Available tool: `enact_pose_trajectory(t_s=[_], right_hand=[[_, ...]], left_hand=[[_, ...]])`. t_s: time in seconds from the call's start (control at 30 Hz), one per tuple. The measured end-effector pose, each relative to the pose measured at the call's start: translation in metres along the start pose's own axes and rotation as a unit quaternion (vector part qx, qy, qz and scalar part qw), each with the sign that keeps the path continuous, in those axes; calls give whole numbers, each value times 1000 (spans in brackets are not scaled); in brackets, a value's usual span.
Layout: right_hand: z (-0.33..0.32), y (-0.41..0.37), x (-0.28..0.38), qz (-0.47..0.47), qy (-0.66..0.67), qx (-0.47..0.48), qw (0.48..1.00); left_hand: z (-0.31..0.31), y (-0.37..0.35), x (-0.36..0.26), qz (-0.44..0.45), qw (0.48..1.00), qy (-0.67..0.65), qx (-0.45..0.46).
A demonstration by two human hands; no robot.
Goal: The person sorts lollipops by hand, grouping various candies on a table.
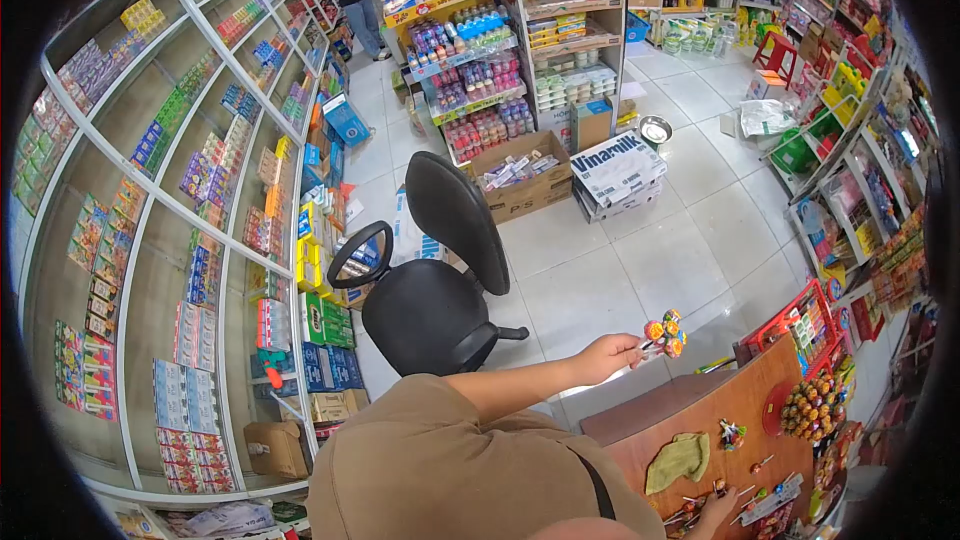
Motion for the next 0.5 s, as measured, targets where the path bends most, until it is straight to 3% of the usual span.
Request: enact_pose_trajectory(t_s=[0.2,0.3,0.47,0.5], right_hand=[[-17,-2,26,38,-9,46,998],[-13,-4,19,-11,-26,-9,1000],[14,2,-16,-4,24,17,1000],[-34,-3,58,-38,61,-35,997]], left_hand=[[10,5,-6,-9,1000,1,-5],[14,5,-4,-5,1000,-6,0],[11,2,2,-7,1000,17,-7],[10,0,-3,-3,1000,13,-6]])
Point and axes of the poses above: each hand's wrist, its own y-axis towards the middle knuckle, its own z-axis out of the palm, x = y × z, the point moved 8 cm from there along y, towards the middle knuckle, and after that the axes turned 7 degrees about -z, right-handed, at the moved point
